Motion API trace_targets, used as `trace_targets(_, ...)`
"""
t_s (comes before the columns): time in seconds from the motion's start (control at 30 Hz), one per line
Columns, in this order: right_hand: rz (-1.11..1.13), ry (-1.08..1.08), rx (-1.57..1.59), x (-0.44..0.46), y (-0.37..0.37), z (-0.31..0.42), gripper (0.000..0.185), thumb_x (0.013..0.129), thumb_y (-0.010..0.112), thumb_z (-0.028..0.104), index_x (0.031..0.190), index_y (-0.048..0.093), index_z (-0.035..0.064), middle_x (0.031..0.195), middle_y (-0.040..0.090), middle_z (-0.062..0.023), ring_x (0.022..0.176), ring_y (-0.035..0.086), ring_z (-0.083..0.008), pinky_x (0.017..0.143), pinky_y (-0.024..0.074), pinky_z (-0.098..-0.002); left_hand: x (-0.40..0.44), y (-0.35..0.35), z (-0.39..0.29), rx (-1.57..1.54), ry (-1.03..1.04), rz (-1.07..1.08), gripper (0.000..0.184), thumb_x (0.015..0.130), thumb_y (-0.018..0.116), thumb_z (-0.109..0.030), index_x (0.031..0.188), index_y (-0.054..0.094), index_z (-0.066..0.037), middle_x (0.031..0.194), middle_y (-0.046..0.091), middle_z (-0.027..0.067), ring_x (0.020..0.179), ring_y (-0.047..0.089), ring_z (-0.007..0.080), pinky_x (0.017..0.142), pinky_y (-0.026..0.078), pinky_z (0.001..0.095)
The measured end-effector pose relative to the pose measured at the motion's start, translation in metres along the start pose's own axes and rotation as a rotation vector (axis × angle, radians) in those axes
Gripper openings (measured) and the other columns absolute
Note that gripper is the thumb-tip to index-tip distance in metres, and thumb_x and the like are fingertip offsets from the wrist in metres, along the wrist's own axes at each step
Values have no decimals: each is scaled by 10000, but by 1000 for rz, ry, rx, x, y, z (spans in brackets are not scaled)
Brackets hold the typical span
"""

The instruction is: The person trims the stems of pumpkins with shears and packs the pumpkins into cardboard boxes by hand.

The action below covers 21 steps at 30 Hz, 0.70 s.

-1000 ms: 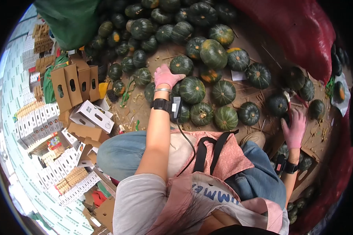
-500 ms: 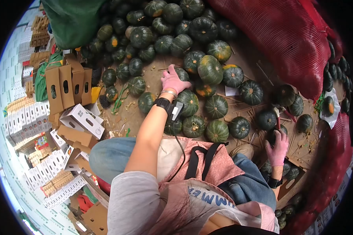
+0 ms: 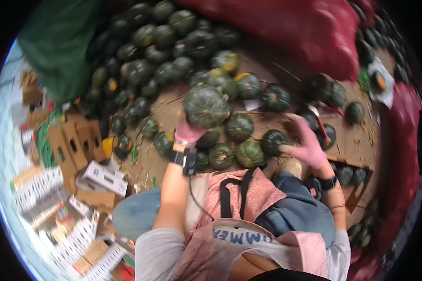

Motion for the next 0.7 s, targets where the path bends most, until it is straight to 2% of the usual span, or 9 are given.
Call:
trace_targets(0.07,96,47,162,5,14,0,854,663,781,193,1372,318,77,1236,478,-124,1123,518,-244,939,447,-377,3,28,28,19,-80,70,1060,636,752,-567,1454,223,-148,1514,168,152,1371,217,381,1073,249,595)
trace_targets(0.1,65,-78,281,8,21,-1,904,660,801,217,1387,279,89,1267,444,-138,1116,512,-233,927,455,-376,2,33,43,59,-116,54,984,674,746,-484,1443,247,-127,1482,256,159,1349,278,367,1082,267,556)
trace_targets(0.13,141,33,567,6,28,10,918,662,809,231,1383,263,74,1289,414,-154,1130,497,-231,950,439,-376,4,13,57,181,-137,-11,873,705,724,-387,1411,301,-96,1408,375,158,1280,399,337,1060,333,509)
trace_targets(0.17,40,-46,487,11,32,-2,923,658,816,198,1376,252,60,1278,425,-141,1130,486,-212,964,422,-360,9,38,62,396,-101,-138,770,725,701,-327,1362,360,-60,1302,485,134,1188,499,296,1025,396,447)
trace_targets(0.2,-66,-116,398,14,36,-14,929,655,822,166,1368,240,45,1267,436,-128,1130,476,-193,978,405,-344,18,54,75,523,-56,-80,701,749,685,-317,1325,393,-44,1254,516,112,1139,533,257,975,445,393)
trace_targets(0.3,-180,182,560,4,28,-37,782,641,833,233,1252,399,14,1124,544,-106,1072,497,-163,945,418,-317,28,59,110,594,-39,-170,569,800,659,-285,1258,446,-22,1163,538,66,1046,524,184,940,427,340)
trace_targets(0.43,-234,-31,779,-5,11,-47,725,651,827,267,1207,445,3,1115,555,-86,1039,514,-152,905,441,-311,37,95,112,755,-14,-54,594,776,699,-274,1257,451,-27,1162,535,61,1055,513,177,948,411,331)
trace_targets(0.53,-317,20,594,-22,-14,-57,679,622,831,248,1154,492,-2,1071,574,-99,999,536,-156,880,451,-308,48,105,129,850,-127,-13,613,736,750,-247,1227,459,-24,1142,534,58,1036,519,172,936,420,320)
trace_targets(0.7,-412,19,388,-58,-50,-65,680,558,853,278,1101,541,13,979,600,-82,947,554,-151,849,461,-307,57,139,158,1068,-100,143,567,730,717,-149,1216,460,-11,1126,542,69,1041,528,179,932,424,320)
Point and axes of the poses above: each hand's wrist, its own x-axis towards the middle knuckle, its own y-axis out of the palm, z = x × y, the point moved 7 cm from there along x, towards the middle knuckle
